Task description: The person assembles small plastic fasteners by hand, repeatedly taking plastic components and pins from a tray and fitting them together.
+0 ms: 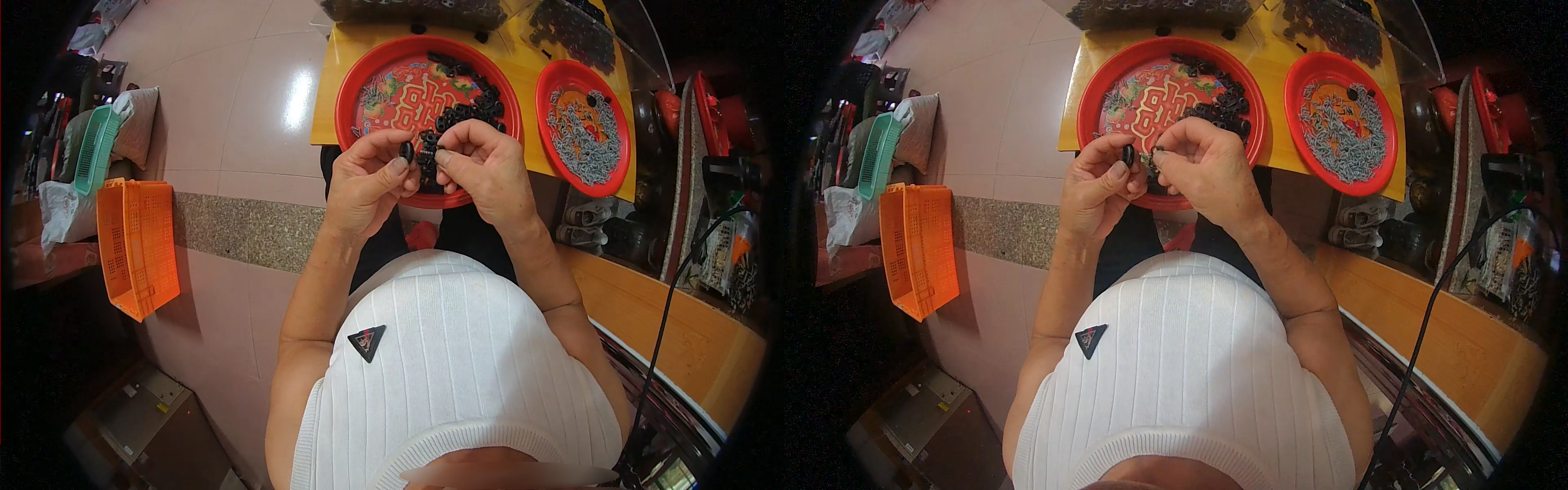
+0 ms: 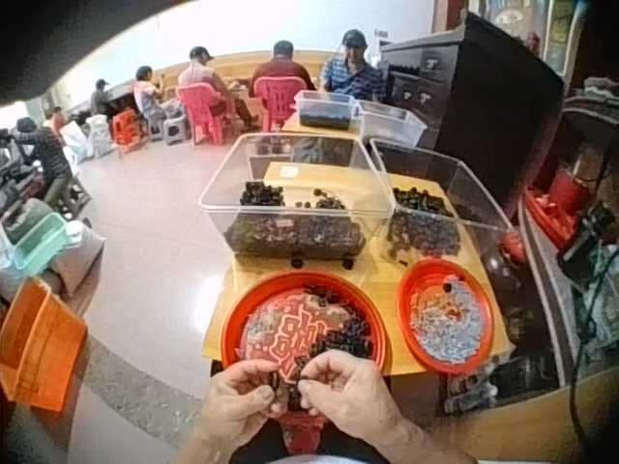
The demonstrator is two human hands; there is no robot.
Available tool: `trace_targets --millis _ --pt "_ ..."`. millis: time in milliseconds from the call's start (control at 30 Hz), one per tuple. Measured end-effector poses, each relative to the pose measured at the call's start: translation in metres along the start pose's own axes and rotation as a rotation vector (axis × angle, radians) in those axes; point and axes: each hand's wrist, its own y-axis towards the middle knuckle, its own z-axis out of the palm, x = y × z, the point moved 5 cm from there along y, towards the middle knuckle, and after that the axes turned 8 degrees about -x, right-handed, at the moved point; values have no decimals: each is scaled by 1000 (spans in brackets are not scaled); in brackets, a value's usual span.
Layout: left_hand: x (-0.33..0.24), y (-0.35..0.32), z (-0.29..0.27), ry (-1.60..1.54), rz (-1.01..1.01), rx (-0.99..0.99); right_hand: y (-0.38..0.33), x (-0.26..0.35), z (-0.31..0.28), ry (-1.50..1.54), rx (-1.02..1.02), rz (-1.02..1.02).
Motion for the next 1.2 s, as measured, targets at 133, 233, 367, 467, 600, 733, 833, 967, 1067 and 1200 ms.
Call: trace_targets --millis 133,233,367,467,600,733,833,967,1067,1200 --pt "-1 -1 1 55 43 13 -1 3 2 -41 -1 -8" --pt "-1 -1 1 85 53 -4 -1 4 3 -77 5 -11" --pt "-2 -2 2 135 74 1 0 2 2 -78 11 -2" --pt "-1 -2 -1 203 82 -29 1 2 2 -100 24 6" --pt "-1 -3 1 254 118 -12 0 1 1 -157 35 -7" --pt "-2 -4 2 350 145 -17 1 0 0 -177 29 -41" --pt "-4 -4 3 380 161 -33 1 0 0 -193 26 -37" --pt "-4 -5 4 410 173 -20 1 1 0 -203 32 -35" --pt "-6 -6 7 475 189 -28 1 1 2 -226 39 -31" --pt "-5 -6 9 495 213 -18 1 -1 2 -239 40 -23"
